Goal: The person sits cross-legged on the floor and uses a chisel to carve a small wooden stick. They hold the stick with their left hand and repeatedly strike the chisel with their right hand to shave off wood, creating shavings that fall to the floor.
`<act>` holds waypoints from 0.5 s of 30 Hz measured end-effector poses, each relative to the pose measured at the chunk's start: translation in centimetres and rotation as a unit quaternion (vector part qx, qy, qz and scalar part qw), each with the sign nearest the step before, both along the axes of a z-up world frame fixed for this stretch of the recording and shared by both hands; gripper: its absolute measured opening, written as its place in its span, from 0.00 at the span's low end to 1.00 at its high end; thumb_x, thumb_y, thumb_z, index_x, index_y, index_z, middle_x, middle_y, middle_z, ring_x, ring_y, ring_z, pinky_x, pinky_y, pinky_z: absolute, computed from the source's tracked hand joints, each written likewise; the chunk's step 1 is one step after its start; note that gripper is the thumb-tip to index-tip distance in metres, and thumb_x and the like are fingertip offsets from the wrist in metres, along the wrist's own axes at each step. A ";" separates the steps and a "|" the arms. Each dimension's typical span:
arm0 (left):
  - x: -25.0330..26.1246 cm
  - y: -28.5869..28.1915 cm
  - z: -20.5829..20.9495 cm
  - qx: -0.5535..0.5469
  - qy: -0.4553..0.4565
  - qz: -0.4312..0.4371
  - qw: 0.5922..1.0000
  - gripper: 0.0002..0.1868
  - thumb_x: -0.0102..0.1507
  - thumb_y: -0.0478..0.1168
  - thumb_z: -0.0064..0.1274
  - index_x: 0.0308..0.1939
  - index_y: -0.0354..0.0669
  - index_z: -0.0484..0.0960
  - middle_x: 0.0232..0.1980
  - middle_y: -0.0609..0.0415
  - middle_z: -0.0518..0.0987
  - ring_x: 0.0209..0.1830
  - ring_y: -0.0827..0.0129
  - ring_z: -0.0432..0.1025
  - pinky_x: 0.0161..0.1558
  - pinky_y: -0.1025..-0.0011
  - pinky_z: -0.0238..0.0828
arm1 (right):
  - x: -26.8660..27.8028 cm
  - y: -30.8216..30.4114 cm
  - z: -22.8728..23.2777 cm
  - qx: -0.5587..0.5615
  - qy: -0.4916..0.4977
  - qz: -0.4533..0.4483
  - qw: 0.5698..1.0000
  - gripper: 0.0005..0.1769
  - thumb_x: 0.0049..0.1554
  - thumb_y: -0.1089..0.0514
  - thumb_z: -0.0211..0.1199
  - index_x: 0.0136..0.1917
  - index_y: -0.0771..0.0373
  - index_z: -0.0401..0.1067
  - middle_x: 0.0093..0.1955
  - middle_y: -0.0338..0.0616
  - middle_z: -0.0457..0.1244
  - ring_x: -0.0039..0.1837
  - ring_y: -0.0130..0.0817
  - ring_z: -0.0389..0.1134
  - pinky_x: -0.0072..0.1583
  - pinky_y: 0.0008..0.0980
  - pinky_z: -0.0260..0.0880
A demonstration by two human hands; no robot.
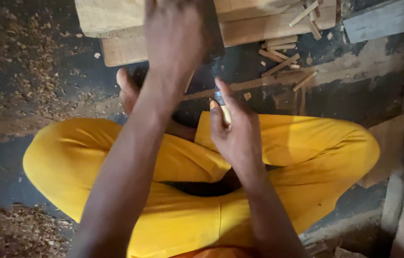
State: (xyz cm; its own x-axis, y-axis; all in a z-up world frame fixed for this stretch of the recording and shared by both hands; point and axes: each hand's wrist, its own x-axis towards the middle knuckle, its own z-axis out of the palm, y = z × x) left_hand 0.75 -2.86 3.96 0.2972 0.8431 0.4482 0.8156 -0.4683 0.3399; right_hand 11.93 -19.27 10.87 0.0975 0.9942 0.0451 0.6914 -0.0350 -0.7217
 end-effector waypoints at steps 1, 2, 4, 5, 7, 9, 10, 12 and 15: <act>0.3 -2.0 0.9 0.012 0.019 -0.017 1.000 0.14 0.55 0.35 0.54 0.44 0.37 0.84 0.45 0.44 0.84 0.50 0.52 0.79 0.59 0.54 0.73 | -0.1 -0.1 -0.2 -0.006 0.005 -0.003 1.000 0.27 0.63 0.66 0.61 0.75 0.62 0.65 0.57 0.63 0.68 0.59 0.54 0.74 0.56 0.40 0.75; 0.9 -4.2 1.7 -0.029 0.042 -0.030 0.998 0.17 0.60 0.32 0.51 0.53 0.36 0.82 0.54 0.41 0.81 0.58 0.51 0.76 0.66 0.57 0.68 | 0.0 -0.1 -0.4 -0.011 0.010 -0.007 1.000 0.28 0.62 0.66 0.61 0.75 0.62 0.65 0.57 0.64 0.68 0.59 0.57 0.73 0.56 0.40 0.74; 1.3 -6.8 2.9 -0.095 0.051 -0.051 0.993 0.21 0.65 0.31 0.48 0.63 0.32 0.79 0.65 0.37 0.78 0.67 0.50 0.72 0.74 0.60 0.61 | 0.0 -0.2 -0.8 -0.042 -0.016 -0.027 0.999 0.28 0.56 0.67 0.62 0.71 0.66 0.68 0.53 0.64 0.68 0.54 0.59 0.72 0.53 0.42 0.73; 1.1 -7.4 3.2 -0.120 0.037 -0.055 0.991 0.23 0.65 0.33 0.47 0.63 0.30 0.78 0.67 0.36 0.76 0.68 0.50 0.71 0.74 0.59 0.60 | -0.1 -0.1 -1.2 -0.056 -0.028 -0.034 0.997 0.29 0.53 0.67 0.63 0.68 0.68 0.70 0.51 0.65 0.68 0.52 0.61 0.71 0.51 0.43 0.72; 1.3 -7.2 3.0 -0.147 0.031 -0.060 0.987 0.24 0.65 0.34 0.46 0.64 0.28 0.77 0.69 0.35 0.75 0.70 0.51 0.70 0.74 0.59 0.59 | -0.2 -0.2 -2.0 -0.110 -0.051 -0.064 0.991 0.16 0.51 0.65 0.68 0.52 0.70 0.71 0.44 0.64 0.68 0.48 0.61 0.71 0.48 0.43 0.71; 1.7 -6.8 2.6 -0.154 0.052 -0.055 0.985 0.24 0.65 0.34 0.45 0.65 0.28 0.76 0.68 0.35 0.74 0.71 0.52 0.70 0.74 0.60 0.61 | -0.3 -0.1 -3.1 -0.132 -0.066 -0.078 0.986 0.12 0.50 0.63 0.71 0.42 0.72 0.71 0.39 0.64 0.67 0.43 0.60 0.70 0.46 0.43 0.70; 1.6 -6.5 2.6 -0.146 0.037 -0.028 0.988 0.25 0.63 0.34 0.46 0.64 0.30 0.77 0.69 0.36 0.74 0.69 0.49 0.70 0.70 0.61 0.62 | -0.4 0.1 -3.6 -0.126 -0.068 -0.077 0.987 0.13 0.50 0.63 0.72 0.40 0.72 0.70 0.37 0.64 0.65 0.41 0.60 0.69 0.45 0.43 0.69; 1.9 -4.7 2.9 -0.118 0.006 0.005 0.993 0.28 0.57 0.33 0.47 0.63 0.34 0.79 0.69 0.37 0.74 0.67 0.44 0.70 0.61 0.62 0.64 | -0.4 1.1 -4.3 -0.114 -0.057 -0.087 0.988 0.13 0.50 0.62 0.72 0.39 0.72 0.69 0.36 0.64 0.65 0.40 0.57 0.69 0.44 0.42 0.69; 1.8 0.7 3.7 -0.459 -0.048 0.011 0.887 0.21 0.66 0.37 0.42 0.62 0.36 0.76 0.67 0.39 0.75 0.69 0.50 0.70 0.66 0.59 0.70 | -0.3 5.1 -4.3 -0.106 -0.030 -0.093 0.990 0.12 0.52 0.62 0.70 0.43 0.71 0.71 0.39 0.60 0.68 0.44 0.49 0.73 0.45 0.40 0.71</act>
State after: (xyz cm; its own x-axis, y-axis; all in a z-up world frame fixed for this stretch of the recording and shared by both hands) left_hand 2.58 -2.13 7.69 0.2736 0.8716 -0.4067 0.7675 0.0571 0.6385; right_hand 11.65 -14.13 6.58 0.2829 0.9471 -0.1516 0.7006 -0.3120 -0.6417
